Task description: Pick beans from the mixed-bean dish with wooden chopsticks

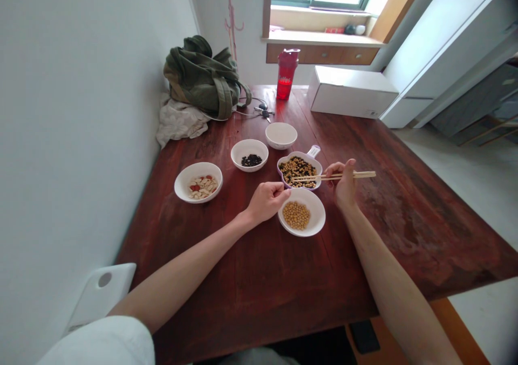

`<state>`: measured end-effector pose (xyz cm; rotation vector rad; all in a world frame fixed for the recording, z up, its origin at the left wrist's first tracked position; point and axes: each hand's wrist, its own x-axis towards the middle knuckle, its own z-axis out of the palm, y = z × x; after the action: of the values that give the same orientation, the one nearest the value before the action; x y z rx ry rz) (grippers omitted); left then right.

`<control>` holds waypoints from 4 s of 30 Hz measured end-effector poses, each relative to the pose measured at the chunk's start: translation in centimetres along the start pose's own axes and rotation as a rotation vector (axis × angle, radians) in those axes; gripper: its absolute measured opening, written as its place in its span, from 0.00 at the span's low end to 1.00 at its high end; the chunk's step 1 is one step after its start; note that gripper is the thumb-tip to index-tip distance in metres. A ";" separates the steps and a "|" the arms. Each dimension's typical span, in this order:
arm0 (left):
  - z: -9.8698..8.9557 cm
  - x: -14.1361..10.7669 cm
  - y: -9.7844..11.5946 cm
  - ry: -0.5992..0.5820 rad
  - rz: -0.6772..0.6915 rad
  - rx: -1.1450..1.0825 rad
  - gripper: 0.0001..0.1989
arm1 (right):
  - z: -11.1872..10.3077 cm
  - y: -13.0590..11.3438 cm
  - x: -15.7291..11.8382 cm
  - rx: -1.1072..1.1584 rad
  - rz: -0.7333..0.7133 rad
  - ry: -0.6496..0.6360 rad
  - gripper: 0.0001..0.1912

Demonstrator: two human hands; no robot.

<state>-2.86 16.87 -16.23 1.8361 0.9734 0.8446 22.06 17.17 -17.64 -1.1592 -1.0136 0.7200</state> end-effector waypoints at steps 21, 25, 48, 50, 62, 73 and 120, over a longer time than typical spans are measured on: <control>0.0 0.0 0.0 -0.002 0.001 -0.003 0.24 | 0.5 0.5 0.3 0.119 0.068 0.105 0.36; 0.0 0.0 0.1 -0.004 -0.009 -0.001 0.24 | 0.2 -0.2 0.6 0.179 0.080 0.106 0.35; 0.0 0.0 0.0 -0.005 -0.016 0.004 0.24 | -0.4 -0.3 0.6 0.115 0.070 0.046 0.38; 0.0 0.0 0.0 -0.005 -0.014 -0.001 0.24 | -0.4 0.0 0.4 0.087 0.055 0.014 0.38; -0.1 0.0 0.1 -0.006 -0.008 0.008 0.24 | 0.0 -0.4 -0.1 0.013 -0.002 -0.048 0.37; 0.0 0.0 -0.1 -0.004 -0.015 0.005 0.23 | 0.1 -1.6 -0.6 -0.126 -0.073 -0.109 0.38; -0.1 -0.1 0.0 -0.005 -0.006 0.009 0.24 | 0.0 -1.9 -1.4 -0.286 -0.277 -0.207 0.35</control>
<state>-2.94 16.82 -16.18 1.8414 0.9809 0.8332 21.39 15.38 -16.15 -1.1721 -1.4560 0.4897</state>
